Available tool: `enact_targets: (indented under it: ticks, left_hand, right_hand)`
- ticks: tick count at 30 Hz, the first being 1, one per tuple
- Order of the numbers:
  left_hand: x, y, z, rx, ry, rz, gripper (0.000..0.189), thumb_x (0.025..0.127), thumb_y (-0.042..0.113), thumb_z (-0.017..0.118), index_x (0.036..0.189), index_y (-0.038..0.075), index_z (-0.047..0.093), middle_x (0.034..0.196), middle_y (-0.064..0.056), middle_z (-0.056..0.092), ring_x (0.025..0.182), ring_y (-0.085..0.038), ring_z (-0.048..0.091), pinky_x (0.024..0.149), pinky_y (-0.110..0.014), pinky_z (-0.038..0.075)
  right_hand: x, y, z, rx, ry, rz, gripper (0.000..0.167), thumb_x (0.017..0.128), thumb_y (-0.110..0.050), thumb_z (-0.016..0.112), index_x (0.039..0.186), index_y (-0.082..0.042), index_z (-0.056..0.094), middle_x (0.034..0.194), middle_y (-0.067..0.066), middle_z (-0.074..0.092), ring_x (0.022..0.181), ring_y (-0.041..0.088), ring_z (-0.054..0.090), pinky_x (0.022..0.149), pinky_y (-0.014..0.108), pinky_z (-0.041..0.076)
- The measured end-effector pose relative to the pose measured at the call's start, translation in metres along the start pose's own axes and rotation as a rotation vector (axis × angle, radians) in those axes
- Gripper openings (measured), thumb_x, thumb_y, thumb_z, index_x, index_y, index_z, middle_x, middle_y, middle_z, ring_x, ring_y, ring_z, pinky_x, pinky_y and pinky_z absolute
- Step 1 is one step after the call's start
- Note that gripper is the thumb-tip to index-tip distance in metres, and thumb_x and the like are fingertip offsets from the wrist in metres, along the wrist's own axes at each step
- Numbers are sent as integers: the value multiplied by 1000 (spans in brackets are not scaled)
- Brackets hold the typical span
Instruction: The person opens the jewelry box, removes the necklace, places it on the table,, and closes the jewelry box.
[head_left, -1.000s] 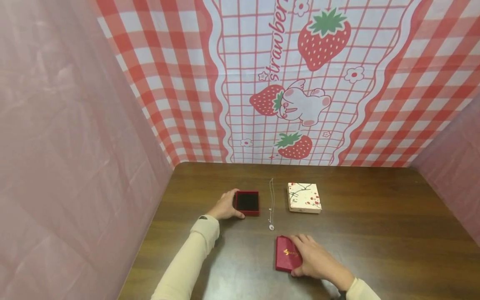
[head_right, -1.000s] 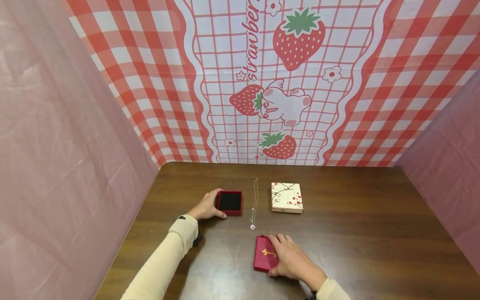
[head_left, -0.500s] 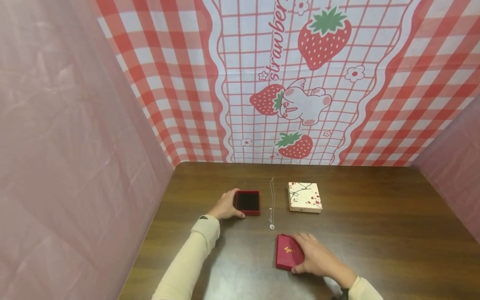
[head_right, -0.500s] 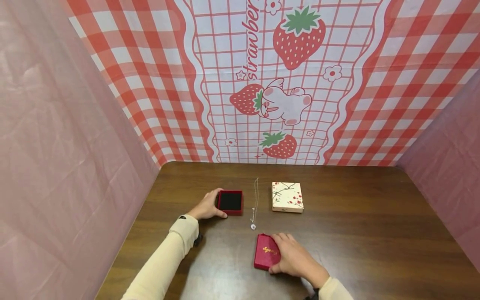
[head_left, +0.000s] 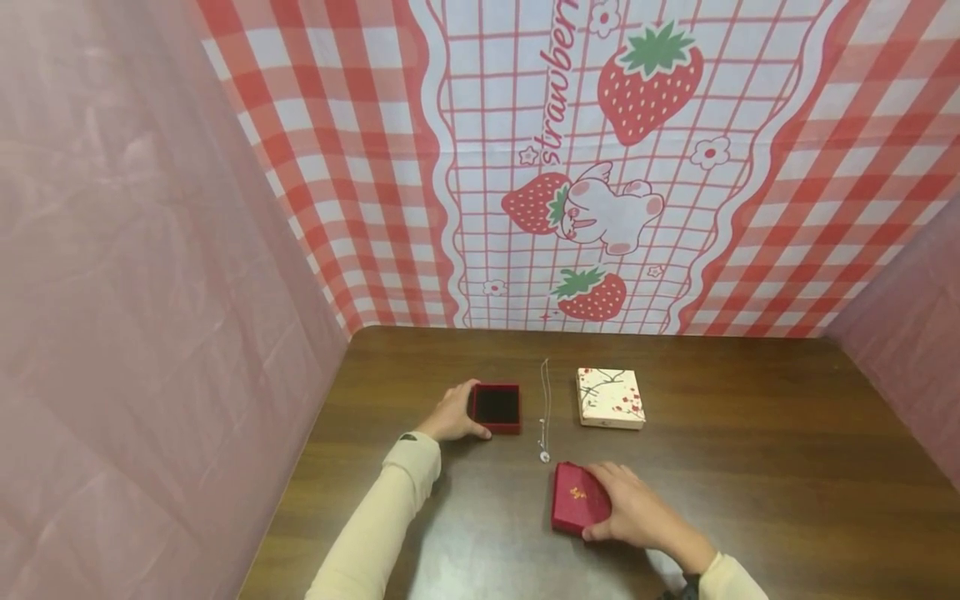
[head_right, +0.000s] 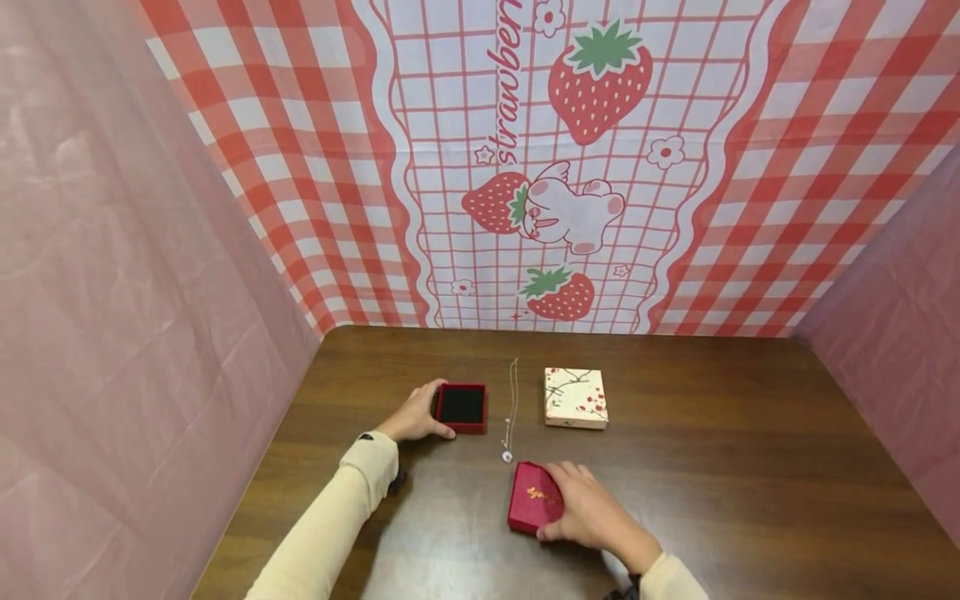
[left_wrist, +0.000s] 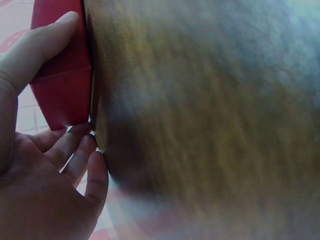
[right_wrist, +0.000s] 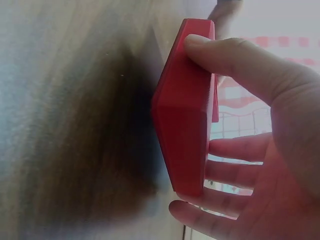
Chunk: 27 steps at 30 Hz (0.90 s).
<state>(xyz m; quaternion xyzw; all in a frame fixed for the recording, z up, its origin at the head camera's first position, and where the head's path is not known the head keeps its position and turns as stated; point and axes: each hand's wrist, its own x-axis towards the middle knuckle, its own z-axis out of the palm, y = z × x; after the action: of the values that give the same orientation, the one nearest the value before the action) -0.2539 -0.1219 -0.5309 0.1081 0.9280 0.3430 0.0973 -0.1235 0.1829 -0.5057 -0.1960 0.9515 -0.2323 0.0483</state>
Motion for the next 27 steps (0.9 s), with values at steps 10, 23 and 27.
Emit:
enact_targets:
  ticks: [10, 23, 27]
  left_hand:
    - [-1, 1, -1, -3, -5, -5, 98, 63, 23, 91, 145, 8, 38, 143, -20, 47, 134, -39, 41, 110, -57, 35]
    - [-1, 2, -1, 2, 11, -3, 97, 61, 22, 92, 142, 8, 41, 136, -20, 52, 129, -39, 45, 108, -58, 36]
    - [0, 2, -1, 3, 11, -4, 97, 61, 23, 92, 143, 8, 41, 138, -20, 51, 130, -39, 44, 109, -57, 36]
  right_hand:
    - [10, 4, -7, 24, 47, -15, 88, 52, -34, 92, 125, 1, 58, 117, 12, 64, 104, 27, 57, 86, 45, 50]
    - [27, 2, -17, 38, 87, -40, 87, 54, -35, 91, 126, 0, 58, 116, 12, 65, 99, 23, 56, 82, 40, 50]
    - [33, 1, -19, 24, 99, -57, 86, 55, -35, 91, 126, 0, 57, 117, 12, 65, 101, 25, 56, 84, 43, 51]
